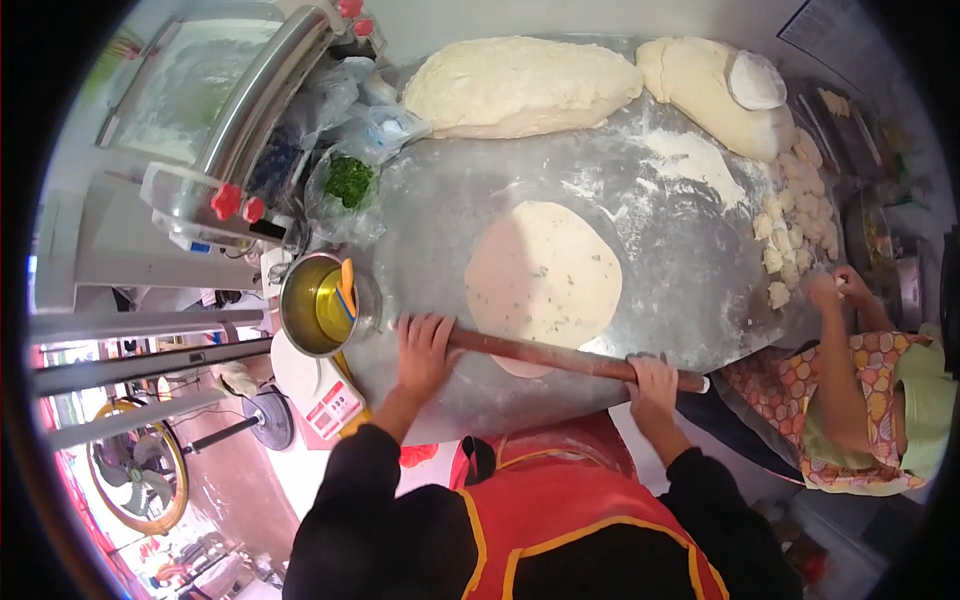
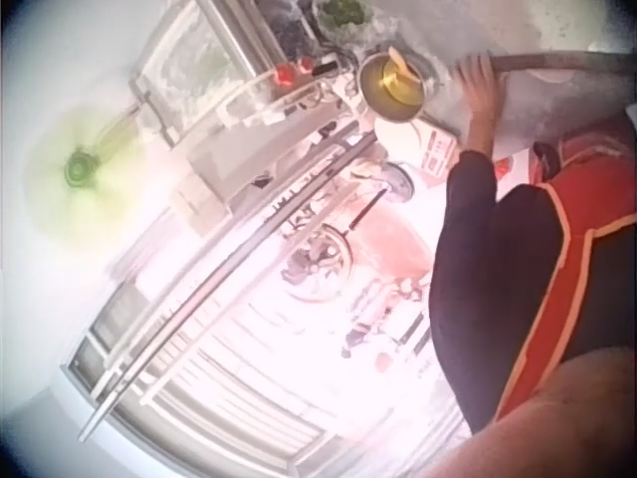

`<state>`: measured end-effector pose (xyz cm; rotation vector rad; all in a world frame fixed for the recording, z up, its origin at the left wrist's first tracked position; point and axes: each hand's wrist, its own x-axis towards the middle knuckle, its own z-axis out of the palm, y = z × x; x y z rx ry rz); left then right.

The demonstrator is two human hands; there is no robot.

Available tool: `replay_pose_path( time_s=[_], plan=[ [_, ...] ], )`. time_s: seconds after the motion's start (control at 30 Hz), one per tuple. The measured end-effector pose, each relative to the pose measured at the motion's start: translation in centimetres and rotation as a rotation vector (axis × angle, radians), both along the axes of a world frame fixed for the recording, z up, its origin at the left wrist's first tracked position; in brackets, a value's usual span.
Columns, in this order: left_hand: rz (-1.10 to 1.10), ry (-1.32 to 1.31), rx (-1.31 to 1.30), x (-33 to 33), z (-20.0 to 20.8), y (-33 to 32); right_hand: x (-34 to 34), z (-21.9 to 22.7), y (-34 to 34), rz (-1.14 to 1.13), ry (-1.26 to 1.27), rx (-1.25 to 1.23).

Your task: The person is rolling out dough on a metal counter using a wooden rolling pin in a restaurant prep area.

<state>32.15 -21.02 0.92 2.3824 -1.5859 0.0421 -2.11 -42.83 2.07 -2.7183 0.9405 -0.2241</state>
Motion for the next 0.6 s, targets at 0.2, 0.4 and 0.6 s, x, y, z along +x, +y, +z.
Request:
replay_pose_path(
  time_s=[0.2, 0.4, 0.6],
  plan=[
    [0.252, 0.276, 0.225, -5.1, 3.1, 4.4, 7.9, 4.0, -9.9, 0.399, -0.051, 0.011],
    [0.803, 0.958, 0.263, -18.6, 1.8, 10.4, 20.6, 2.2, -8.1, 0.917, -0.159, -0.015],
    [0.987, 0.898, 0.188, -16.5, 3.6, 11.4, 34.4, -0.9, -0.8, 0.947, -0.196, -0.036]
  ],
)
